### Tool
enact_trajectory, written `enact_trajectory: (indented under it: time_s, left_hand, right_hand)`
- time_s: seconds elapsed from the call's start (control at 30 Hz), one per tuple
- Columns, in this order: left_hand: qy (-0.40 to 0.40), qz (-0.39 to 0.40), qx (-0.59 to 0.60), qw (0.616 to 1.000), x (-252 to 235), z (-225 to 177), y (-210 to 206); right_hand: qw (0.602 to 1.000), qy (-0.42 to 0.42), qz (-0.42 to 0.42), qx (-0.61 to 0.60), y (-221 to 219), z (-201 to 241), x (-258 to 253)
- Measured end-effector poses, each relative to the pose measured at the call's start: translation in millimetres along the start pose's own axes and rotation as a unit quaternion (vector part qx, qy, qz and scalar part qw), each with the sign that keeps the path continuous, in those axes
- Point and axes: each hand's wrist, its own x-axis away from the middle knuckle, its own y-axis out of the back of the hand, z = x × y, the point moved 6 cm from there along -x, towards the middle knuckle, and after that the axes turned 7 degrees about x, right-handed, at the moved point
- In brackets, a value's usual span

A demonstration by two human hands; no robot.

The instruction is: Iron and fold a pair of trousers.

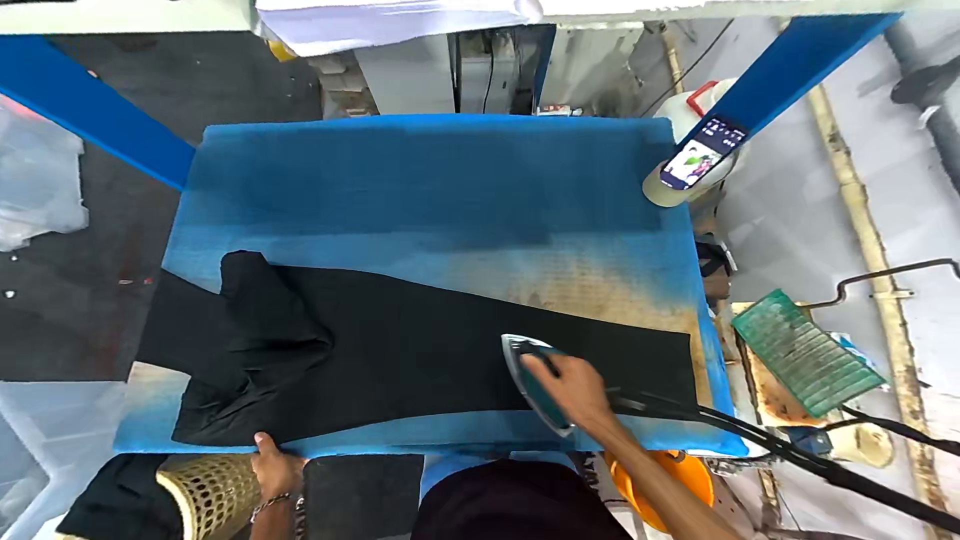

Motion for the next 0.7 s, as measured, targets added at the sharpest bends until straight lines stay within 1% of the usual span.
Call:
enact_trajectory:
  time_s: [0.07, 0.13, 0.2, 0.27, 0.3, 0.33, 0.37, 0.4, 0.47, 0.5, 0.53, 0.6, 0.63, 0.7]
  left_hand:
    - [0.0, -0.013, -0.017, 1.0, 3, -1, 0]
    - [0.007, -0.031, -0.054, 0.998, 12, -8, -2]
    - [0.005, -0.079, -0.152, 0.985, 18, -18, -4]
    - [-0.037, -0.13, -0.296, 0.945, 36, -40, -9]
    - [-0.086, -0.144, -0.351, 0.921, 52, -56, -18]
    - [-0.162, -0.138, -0.387, 0.897, 73, -72, -34]
    - [-0.242, -0.099, -0.411, 0.873, 97, -83, -57]
    - [-0.304, -0.036, -0.429, 0.85, 119, -87, -81]
    - [-0.374, 0.093, -0.474, 0.792, 148, -65, -120]
    - [-0.403, 0.131, -0.488, 0.763, 156, -50, -135]
    - [-0.431, 0.154, -0.492, 0.741, 166, -34, -149]
    - [-0.474, 0.17, -0.493, 0.709, 183, -7, -164]
    - [-0.486, 0.168, -0.497, 0.699, 186, 1, -165]
    - [-0.494, 0.159, -0.5, 0.693, 184, 8, -163]
  right_hand:
    - [0.994, -0.082, -0.043, -0.055, 32, -81, 12]
    - [0.979, -0.141, -0.099, -0.111, 56, -152, 27]
    - [0.964, -0.19, -0.143, -0.119, 84, -201, 40]
    - [0.951, -0.234, -0.173, -0.102, 116, -232, 51]
    - [0.943, -0.247, -0.191, -0.113, 130, -247, 55]
    - [0.934, -0.255, -0.212, -0.134, 144, -262, 59]
    - [0.924, -0.258, -0.233, -0.161, 160, -277, 59]
    - [0.913, -0.258, -0.251, -0.192, 174, -291, 56]
    - [0.895, -0.256, -0.27, -0.246, 194, -318, 42]
    - [0.89, -0.256, -0.27, -0.264, 200, -331, 32]
    - [0.887, -0.26, -0.27, -0.271, 206, -344, 24]
    - [0.886, -0.269, -0.279, -0.253, 215, -360, 16]
    - [0.889, -0.271, -0.288, -0.232, 218, -360, 15]
    - [0.899, -0.273, -0.307, -0.148, 218, -355, 19]
